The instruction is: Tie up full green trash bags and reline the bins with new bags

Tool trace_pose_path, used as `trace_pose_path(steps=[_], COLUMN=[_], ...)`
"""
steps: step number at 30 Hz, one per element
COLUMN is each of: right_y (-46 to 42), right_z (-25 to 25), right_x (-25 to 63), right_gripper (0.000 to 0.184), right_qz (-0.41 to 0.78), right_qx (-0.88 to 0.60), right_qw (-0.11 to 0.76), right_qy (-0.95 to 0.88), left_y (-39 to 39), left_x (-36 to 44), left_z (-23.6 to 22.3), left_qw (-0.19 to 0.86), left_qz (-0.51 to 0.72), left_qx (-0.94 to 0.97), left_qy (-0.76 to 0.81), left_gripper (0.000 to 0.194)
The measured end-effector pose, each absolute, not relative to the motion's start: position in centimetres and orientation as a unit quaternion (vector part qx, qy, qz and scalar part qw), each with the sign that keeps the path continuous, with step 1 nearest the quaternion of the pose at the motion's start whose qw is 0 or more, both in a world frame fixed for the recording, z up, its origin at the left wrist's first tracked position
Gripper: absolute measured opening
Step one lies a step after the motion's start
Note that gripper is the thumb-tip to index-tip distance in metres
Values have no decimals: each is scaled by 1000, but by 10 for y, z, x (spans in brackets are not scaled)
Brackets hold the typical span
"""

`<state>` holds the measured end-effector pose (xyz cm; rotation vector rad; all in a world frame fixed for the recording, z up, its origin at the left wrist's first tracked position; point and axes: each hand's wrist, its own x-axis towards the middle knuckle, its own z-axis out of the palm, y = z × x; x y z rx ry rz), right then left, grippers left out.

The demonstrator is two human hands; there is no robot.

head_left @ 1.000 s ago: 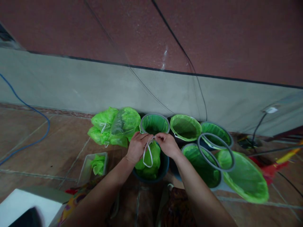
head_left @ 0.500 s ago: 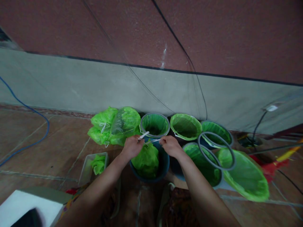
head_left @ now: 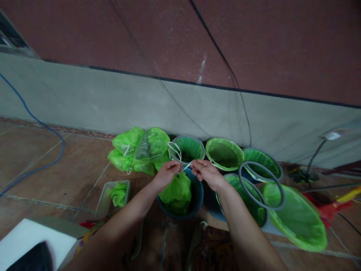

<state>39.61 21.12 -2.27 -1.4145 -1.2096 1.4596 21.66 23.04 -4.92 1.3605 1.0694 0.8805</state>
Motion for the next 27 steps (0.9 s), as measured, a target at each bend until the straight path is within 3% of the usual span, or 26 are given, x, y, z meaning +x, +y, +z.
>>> trace_pose_path(steps=[3, 8, 15, 21, 27], right_y=[210, 207, 208, 207, 209], right_z=[-20, -17, -14, -16, -24], right_x=[392, 385, 385, 386, 389], right_gripper=[46, 47, 55, 29, 21], right_qz=[591, 593, 628, 595, 523], right_qx=[-531, -485, -464, -487, -516], right_qw=[367, 355, 453, 313, 287], right_qy=[-484, -536, -431, -557, -615], left_y=[230, 226, 225, 229, 230], left_x=[216, 216, 215, 214, 211], left_z=[-52, -51, -51, -52, -49], left_qw=[570, 556, 529, 554, 542], left_qz=[345, 283, 298, 333, 354], left_qx=[610, 675, 707, 695, 671], left_qy=[428, 394, 362, 315, 363], left_gripper=[7, 12, 25, 22, 16])
